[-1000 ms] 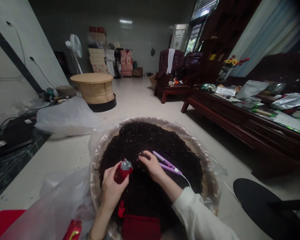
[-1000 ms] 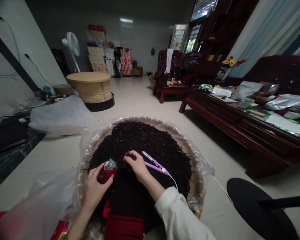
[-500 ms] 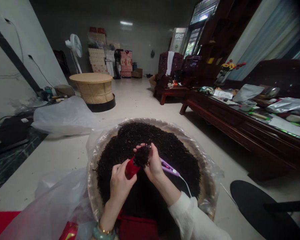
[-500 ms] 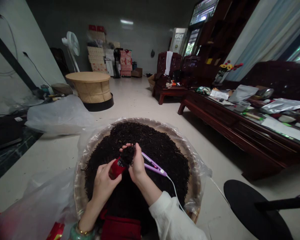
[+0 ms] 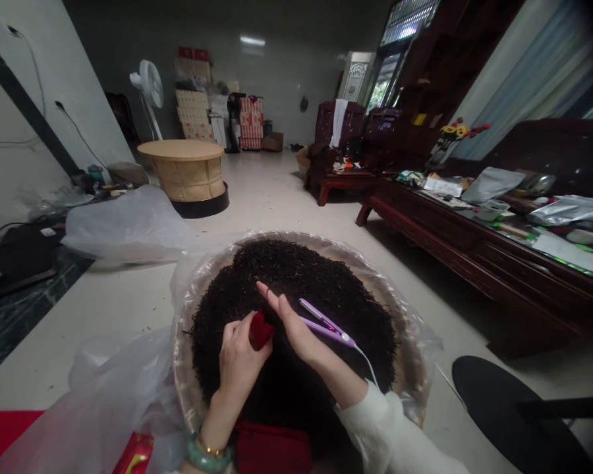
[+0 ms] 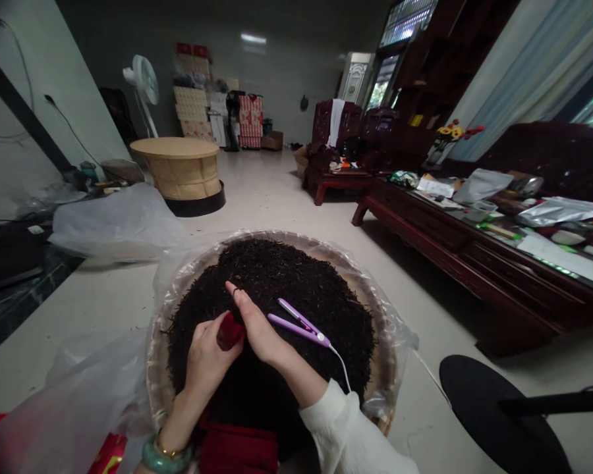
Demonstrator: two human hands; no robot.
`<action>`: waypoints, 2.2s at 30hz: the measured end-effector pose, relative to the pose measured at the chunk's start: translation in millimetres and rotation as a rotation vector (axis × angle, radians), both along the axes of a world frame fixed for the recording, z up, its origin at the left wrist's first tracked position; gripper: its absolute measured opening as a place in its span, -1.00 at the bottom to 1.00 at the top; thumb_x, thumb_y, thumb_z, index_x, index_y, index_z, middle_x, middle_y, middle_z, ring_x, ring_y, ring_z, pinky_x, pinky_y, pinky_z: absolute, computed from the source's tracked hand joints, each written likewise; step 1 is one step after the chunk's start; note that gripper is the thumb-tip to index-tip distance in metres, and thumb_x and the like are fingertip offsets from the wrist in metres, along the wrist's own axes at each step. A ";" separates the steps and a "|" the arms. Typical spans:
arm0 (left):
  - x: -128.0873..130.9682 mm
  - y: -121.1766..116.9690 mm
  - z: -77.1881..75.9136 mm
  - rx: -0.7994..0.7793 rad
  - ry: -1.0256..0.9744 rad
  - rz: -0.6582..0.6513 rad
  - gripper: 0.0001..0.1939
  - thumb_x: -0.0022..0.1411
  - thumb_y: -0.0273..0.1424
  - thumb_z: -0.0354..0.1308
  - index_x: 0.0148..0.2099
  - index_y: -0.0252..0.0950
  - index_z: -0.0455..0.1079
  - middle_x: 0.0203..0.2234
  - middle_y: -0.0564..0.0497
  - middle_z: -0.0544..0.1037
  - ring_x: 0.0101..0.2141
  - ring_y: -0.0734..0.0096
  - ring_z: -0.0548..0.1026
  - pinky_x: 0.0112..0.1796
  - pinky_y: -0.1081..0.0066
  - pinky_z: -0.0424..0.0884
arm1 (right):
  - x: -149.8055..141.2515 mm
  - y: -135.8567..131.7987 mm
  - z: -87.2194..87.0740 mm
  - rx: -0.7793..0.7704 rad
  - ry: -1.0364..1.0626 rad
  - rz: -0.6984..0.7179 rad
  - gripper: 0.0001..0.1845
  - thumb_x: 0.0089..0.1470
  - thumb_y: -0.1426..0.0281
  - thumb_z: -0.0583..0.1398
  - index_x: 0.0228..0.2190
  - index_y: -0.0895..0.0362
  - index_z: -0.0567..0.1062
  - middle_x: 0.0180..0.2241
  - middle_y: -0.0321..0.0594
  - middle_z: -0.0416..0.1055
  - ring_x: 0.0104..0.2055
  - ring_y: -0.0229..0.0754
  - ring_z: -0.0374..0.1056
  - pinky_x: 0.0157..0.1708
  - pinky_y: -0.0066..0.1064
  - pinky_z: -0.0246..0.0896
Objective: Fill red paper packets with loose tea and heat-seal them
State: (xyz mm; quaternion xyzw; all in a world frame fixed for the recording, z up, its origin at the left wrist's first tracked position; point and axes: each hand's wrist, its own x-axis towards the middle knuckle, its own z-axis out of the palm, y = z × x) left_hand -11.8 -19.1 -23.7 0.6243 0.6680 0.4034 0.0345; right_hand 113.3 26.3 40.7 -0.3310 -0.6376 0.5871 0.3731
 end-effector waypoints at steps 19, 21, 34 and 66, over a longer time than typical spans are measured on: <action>4.2 -1.0 -1.6 0.034 -0.027 -0.022 -0.47 -0.02 -0.41 0.22 0.06 -0.30 0.34 -0.28 -0.09 0.51 -0.22 0.17 0.45 -0.28 0.29 0.48 | 9.8 2.6 -11.7 -0.023 0.166 -0.023 -0.21 0.11 -0.19 -0.26 0.22 -0.06 0.10 0.30 -0.22 -0.05 0.32 -0.12 -0.10 0.25 -0.11 -0.14; 4.5 -0.5 0.2 0.043 -0.040 -0.014 -0.48 -0.02 -0.41 0.22 0.05 -0.30 0.34 -0.27 -0.10 0.50 -0.23 0.18 0.45 -0.28 0.29 0.47 | 10.9 1.4 -8.8 0.006 0.190 -0.101 -0.27 0.13 -0.16 -0.20 0.15 -0.04 0.22 0.25 -0.18 0.09 0.28 -0.10 0.01 0.21 -0.13 -0.04; 2.9 -2.9 -7.3 0.055 -0.068 0.010 -0.50 0.01 -0.36 0.23 0.05 -0.29 0.33 -0.27 -0.11 0.46 -0.32 0.22 0.47 -0.35 0.27 0.48 | 23.2 -19.3 4.8 0.600 -0.442 -0.136 -0.60 0.10 0.47 0.15 0.01 0.13 0.36 -0.10 -0.06 0.41 -0.10 -0.08 0.29 -0.08 -0.16 0.24; -4.1 -11.2 -9.7 0.220 -0.089 -0.012 -0.54 0.05 -0.36 0.24 0.03 -0.29 0.33 -0.17 -0.13 0.48 -0.17 0.19 0.47 -0.13 0.19 0.46 | 34.6 2.4 -21.7 0.575 -0.388 -0.249 -0.55 0.15 0.52 0.01 0.08 0.10 0.28 -0.03 -0.06 0.39 0.02 -0.14 0.32 0.03 -0.22 0.22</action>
